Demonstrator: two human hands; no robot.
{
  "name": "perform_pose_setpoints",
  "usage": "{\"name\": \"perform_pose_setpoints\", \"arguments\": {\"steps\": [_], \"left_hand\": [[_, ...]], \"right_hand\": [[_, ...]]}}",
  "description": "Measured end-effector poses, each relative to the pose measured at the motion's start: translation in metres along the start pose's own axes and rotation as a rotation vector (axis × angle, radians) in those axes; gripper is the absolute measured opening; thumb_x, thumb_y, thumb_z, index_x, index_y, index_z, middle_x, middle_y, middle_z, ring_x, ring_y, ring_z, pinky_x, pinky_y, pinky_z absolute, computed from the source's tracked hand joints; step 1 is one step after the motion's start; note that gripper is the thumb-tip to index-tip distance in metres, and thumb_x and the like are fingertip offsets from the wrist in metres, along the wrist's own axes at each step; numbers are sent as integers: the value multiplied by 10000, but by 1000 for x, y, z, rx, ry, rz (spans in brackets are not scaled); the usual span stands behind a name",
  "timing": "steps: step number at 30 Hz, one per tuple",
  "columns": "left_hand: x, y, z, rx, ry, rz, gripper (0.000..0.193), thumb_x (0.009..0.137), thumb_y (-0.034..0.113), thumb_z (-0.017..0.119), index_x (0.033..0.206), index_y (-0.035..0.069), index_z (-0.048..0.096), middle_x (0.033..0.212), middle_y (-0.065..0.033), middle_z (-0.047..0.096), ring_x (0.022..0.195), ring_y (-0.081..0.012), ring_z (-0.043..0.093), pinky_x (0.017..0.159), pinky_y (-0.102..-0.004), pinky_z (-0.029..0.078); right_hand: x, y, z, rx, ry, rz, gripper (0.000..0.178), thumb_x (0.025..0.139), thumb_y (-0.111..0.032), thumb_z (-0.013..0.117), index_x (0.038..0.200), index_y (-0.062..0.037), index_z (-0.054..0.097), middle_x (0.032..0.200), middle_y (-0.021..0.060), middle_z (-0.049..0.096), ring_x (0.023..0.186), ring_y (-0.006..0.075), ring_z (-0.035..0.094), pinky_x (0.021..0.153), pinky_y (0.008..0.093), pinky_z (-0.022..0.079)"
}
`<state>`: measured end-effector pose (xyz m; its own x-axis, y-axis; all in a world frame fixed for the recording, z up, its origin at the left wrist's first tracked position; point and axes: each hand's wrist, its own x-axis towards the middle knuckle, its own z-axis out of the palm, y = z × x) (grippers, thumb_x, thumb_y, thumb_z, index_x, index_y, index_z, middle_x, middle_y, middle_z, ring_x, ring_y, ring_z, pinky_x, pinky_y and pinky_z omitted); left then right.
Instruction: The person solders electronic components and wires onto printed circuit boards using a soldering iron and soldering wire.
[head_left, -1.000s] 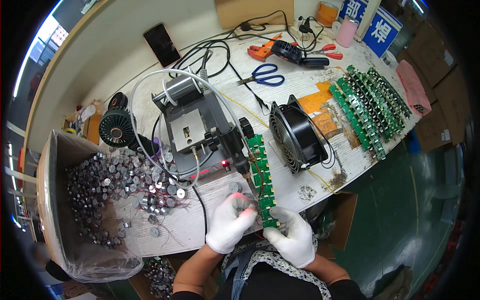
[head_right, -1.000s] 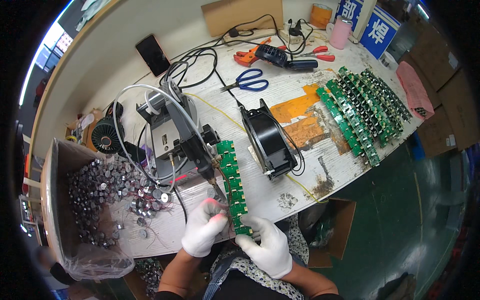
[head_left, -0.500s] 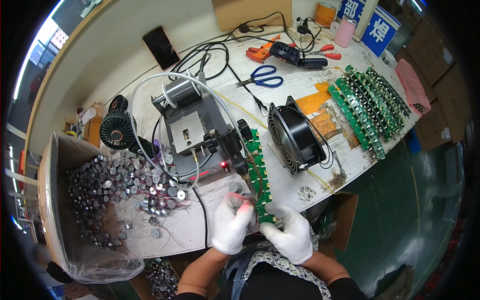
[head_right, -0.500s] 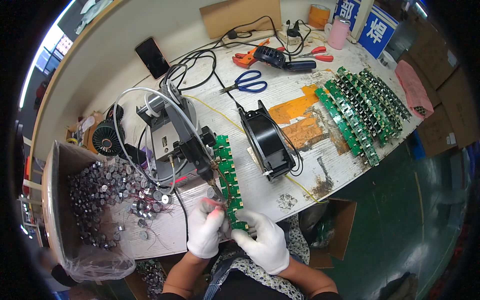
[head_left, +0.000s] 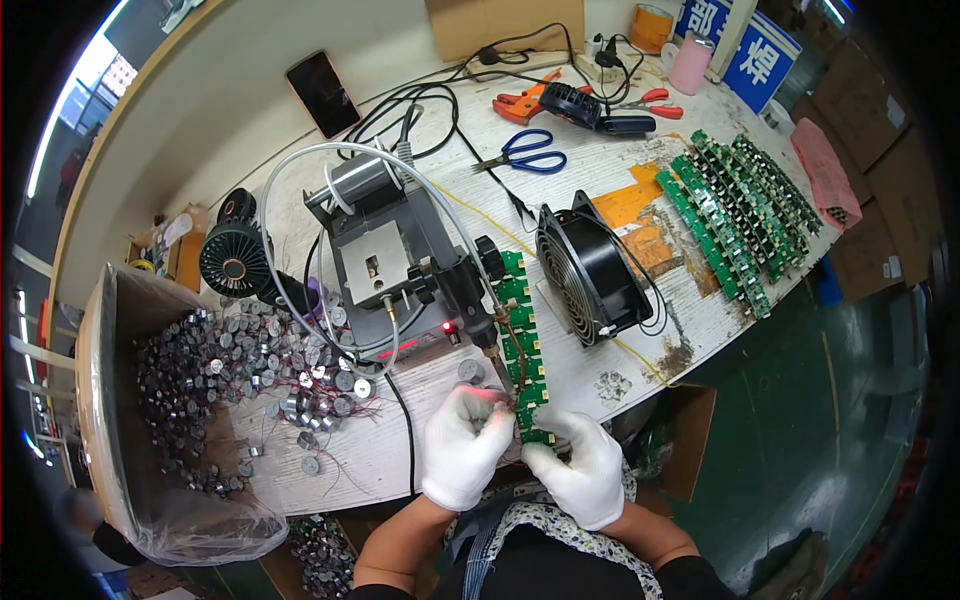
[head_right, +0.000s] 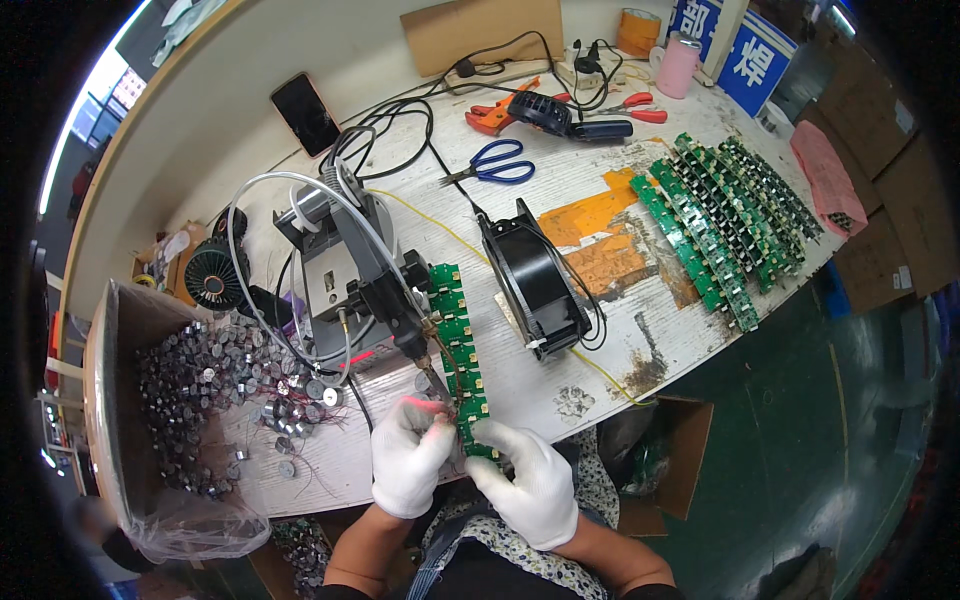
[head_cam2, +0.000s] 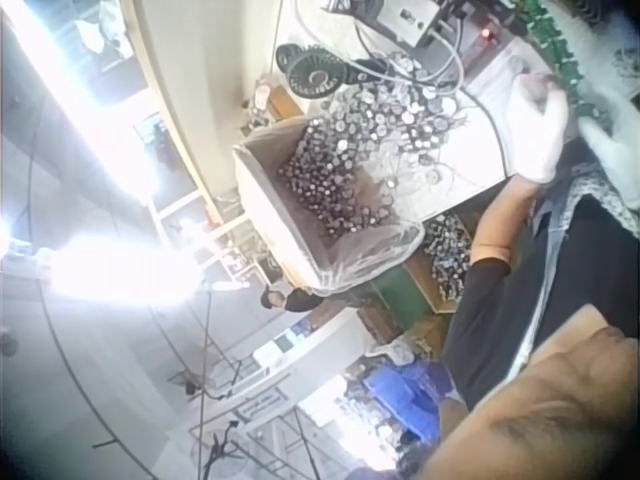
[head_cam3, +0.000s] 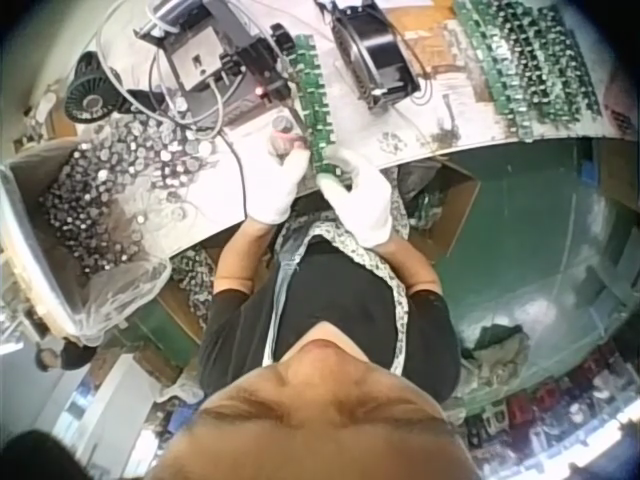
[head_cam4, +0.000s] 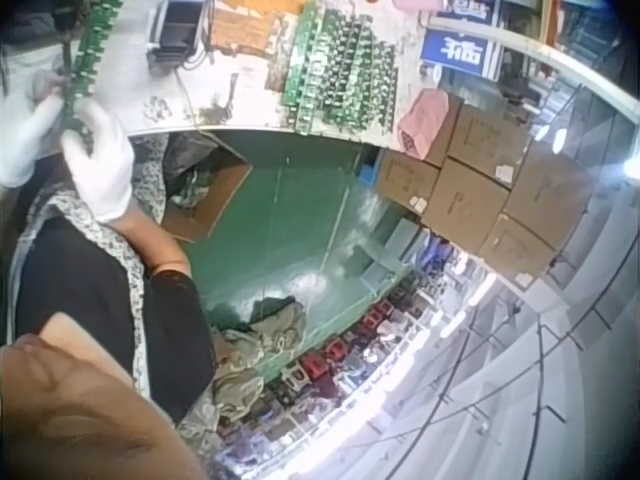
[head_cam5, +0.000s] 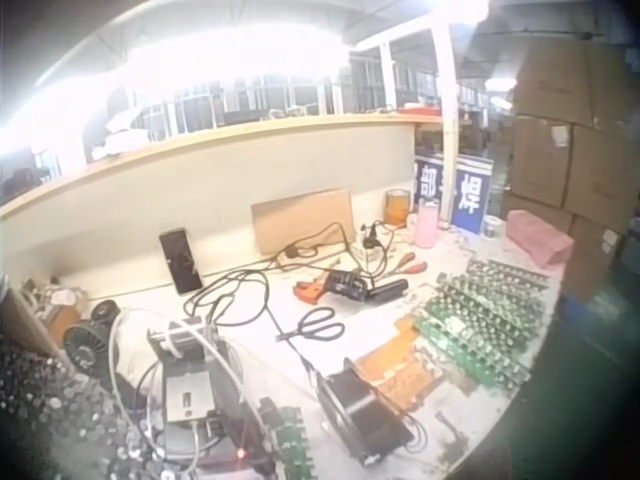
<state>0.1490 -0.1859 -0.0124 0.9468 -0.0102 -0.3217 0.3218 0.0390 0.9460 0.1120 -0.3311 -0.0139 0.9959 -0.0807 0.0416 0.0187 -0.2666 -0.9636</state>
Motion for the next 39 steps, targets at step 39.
{"name": "perform_pose_setpoints", "arguments": {"steps": [39], "left_hand": [[36,8,-25,210,-346,-131,136,786,116,619,777,-9,566,679,-24,575,613,-98,520,560,-271,439]], "right_hand": [[-7,3,-4,128,-34,115,325,786,-44,718,1096,4,634,958,131,700,808,179,690,712,286,544]]}}
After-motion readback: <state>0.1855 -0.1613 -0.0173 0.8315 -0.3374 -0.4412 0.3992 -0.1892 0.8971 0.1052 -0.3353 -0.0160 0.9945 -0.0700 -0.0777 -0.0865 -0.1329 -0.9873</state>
